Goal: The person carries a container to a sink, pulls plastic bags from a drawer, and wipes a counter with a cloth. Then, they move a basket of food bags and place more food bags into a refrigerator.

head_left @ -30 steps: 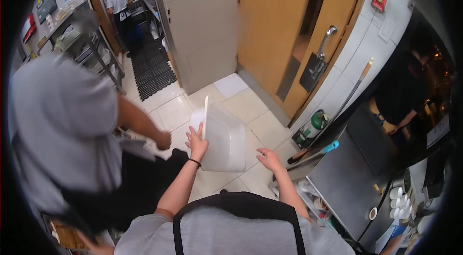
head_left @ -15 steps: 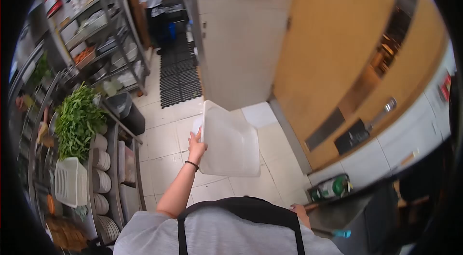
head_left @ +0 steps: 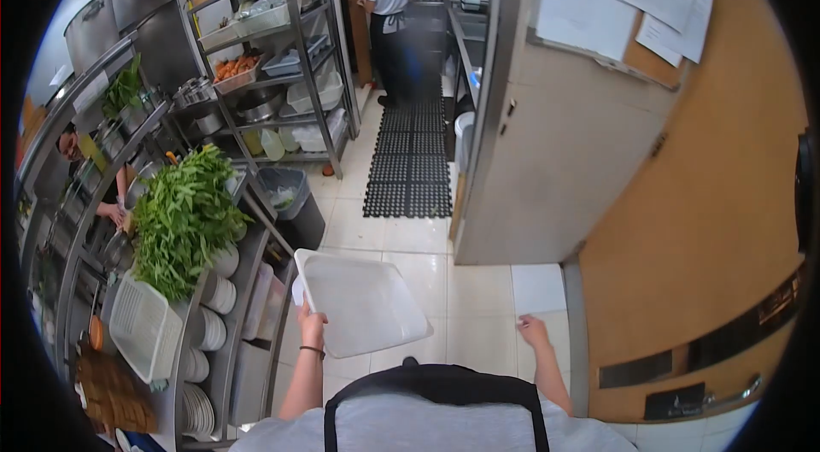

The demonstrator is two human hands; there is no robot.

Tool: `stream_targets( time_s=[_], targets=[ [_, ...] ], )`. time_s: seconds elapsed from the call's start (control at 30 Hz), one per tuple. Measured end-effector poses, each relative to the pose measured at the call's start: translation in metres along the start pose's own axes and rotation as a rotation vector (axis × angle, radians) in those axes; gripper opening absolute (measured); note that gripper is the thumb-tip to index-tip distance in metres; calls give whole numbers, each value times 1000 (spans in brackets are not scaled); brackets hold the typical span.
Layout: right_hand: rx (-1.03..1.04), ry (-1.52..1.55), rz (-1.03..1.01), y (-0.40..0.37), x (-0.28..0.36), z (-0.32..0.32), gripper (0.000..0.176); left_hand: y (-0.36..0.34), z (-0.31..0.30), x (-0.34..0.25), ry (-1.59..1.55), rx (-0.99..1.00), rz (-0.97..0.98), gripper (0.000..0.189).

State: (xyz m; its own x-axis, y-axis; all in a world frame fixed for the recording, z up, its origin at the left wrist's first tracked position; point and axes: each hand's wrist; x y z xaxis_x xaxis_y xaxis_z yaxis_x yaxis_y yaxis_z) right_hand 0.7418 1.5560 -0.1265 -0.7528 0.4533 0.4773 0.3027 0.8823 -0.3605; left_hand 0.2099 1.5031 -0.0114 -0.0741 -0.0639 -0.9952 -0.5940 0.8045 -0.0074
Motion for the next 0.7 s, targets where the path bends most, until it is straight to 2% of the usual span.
stream_targets(
  time_s=[0.03, 0.13, 0.2, 0.27, 0.3, 0.4, 0.43, 0.5, 0.63, 0.7],
  targets=[
    [38, -5, -33, 10, 21, 19, 34, 30, -3, 15, 90, -24, 40, 88],
    [137, -42, -145, 41, 78, 47, 35, 90, 15, 10, 132, -87, 88, 88],
    [195, -56, -230, 65, 111, 43, 35, 134, 36, 0, 14, -75, 63, 89],
    [175, 38, -158, 102, 132, 42, 36, 171, 63, -18, -127, -70, 25, 88],
    [130, -6, -204, 125, 137, 44, 36, 199, 73, -2, -51, -101, 39, 89],
    [202, -38, -142, 199, 159, 48, 35, 276, 92, 29, -197, 8, 41, 83],
    [214, -35, -136, 207, 172, 44, 35, 283, 99, 20, -184, 8, 36, 83],
    [170, -50, -143, 246, 221, 25, 36, 317, 130, -13, -473, 45, 12, 76],
    [291, 12, -194, 332, 297, 42, 36, 379, 155, -38, -355, -52, 59, 72],
    [291, -229, -378, 380, 339, 56, 37, 406, 154, -25, -325, -112, 93, 70]
  ],
)
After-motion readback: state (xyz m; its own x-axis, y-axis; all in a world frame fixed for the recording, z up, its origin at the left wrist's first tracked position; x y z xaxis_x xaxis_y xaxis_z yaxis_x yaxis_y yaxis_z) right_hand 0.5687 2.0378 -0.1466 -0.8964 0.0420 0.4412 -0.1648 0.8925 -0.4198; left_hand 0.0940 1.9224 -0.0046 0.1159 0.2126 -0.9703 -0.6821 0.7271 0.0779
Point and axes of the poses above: each hand's wrist, its own y-axis towards the middle knuckle, its own z-axis out of the palm, x = y × z, and after that the axes turned 14 degrees about z, right-handed
